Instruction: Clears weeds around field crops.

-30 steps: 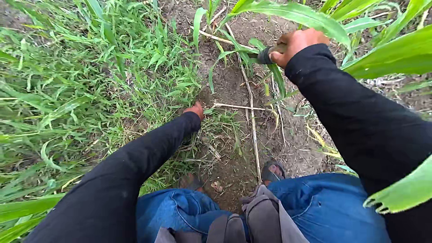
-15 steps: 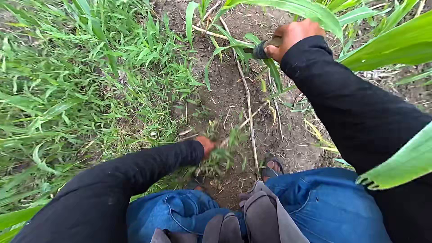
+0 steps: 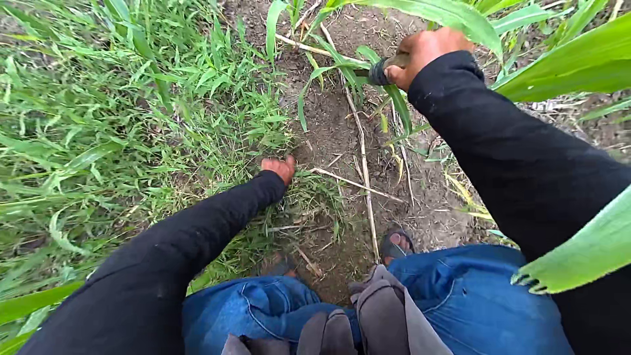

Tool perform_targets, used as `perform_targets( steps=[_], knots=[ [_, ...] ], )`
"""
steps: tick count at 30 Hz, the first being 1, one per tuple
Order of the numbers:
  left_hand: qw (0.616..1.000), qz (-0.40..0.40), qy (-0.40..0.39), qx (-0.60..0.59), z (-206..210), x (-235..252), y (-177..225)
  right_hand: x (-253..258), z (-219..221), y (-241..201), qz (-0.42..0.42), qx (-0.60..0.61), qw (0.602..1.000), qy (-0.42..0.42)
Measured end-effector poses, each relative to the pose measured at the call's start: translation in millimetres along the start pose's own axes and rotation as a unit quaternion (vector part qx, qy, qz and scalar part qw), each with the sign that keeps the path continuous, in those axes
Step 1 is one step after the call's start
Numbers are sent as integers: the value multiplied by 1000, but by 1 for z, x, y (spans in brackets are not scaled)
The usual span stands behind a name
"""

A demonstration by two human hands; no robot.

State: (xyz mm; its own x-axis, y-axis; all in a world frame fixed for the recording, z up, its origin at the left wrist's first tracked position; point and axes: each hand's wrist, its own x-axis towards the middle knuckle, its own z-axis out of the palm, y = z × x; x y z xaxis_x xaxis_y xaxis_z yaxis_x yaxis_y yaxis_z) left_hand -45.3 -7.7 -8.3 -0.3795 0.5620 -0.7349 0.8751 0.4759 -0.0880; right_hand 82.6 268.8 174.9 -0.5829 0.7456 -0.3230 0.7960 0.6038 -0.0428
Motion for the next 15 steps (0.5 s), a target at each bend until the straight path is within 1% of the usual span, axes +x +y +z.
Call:
perform_targets(
  steps=[5,8,11,14,15],
  knots=[
    [999,5,-54,2,-5,2,5,-2,3,4,-9,2,1000,3],
    [995,45,-72,43,-4,5,1,-2,2,3,-6,3,1000,2],
    [982,141,-94,86,12,-19,19,-1,1,3,-5,0,1000,-4],
    [943,259,-173,118,28,-53,51,0,1,4,-8,-1,1000,-1],
    [935,289,-170,113,31,-58,59,1,1,3,-7,-1,1000,0]
  ],
)
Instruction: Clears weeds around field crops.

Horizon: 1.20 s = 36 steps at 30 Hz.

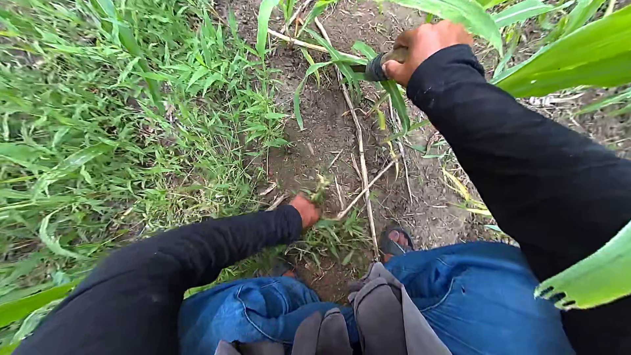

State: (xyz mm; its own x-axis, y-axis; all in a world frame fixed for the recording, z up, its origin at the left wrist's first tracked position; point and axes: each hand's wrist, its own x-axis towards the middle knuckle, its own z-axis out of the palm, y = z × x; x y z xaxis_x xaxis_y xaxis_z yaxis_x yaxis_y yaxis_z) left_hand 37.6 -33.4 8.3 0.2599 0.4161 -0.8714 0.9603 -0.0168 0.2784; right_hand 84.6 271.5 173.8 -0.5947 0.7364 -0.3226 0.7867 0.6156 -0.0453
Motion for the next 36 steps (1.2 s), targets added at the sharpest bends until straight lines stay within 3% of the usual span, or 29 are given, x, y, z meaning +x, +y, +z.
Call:
perform_targets(
  steps=[2,5,9,16,19,24,27,31,36],
  knots=[
    [998,16,61,-22,-3,7,3,1,-2,-1,4,0,1000,-1],
    [980,-63,187,-41,-16,35,-23,0,-2,-2,9,5,1000,-5],
    [966,-140,218,-17,-50,59,-56,-1,0,-2,7,2,1000,3],
    [983,-21,148,109,-57,52,-62,-2,0,-2,11,-6,1000,-6],
    [978,67,141,139,-25,44,-41,-2,1,0,8,0,1000,-7],
    [944,224,-52,238,25,26,27,0,-2,-2,8,-8,1000,-8],
    [937,269,16,221,27,20,45,2,-2,-2,8,-8,1000,-10],
    [968,198,122,98,13,47,47,0,-2,-5,11,-6,1000,-8],
    [945,269,176,54,23,74,39,-4,-1,-3,-6,3,1000,4]
  ],
)
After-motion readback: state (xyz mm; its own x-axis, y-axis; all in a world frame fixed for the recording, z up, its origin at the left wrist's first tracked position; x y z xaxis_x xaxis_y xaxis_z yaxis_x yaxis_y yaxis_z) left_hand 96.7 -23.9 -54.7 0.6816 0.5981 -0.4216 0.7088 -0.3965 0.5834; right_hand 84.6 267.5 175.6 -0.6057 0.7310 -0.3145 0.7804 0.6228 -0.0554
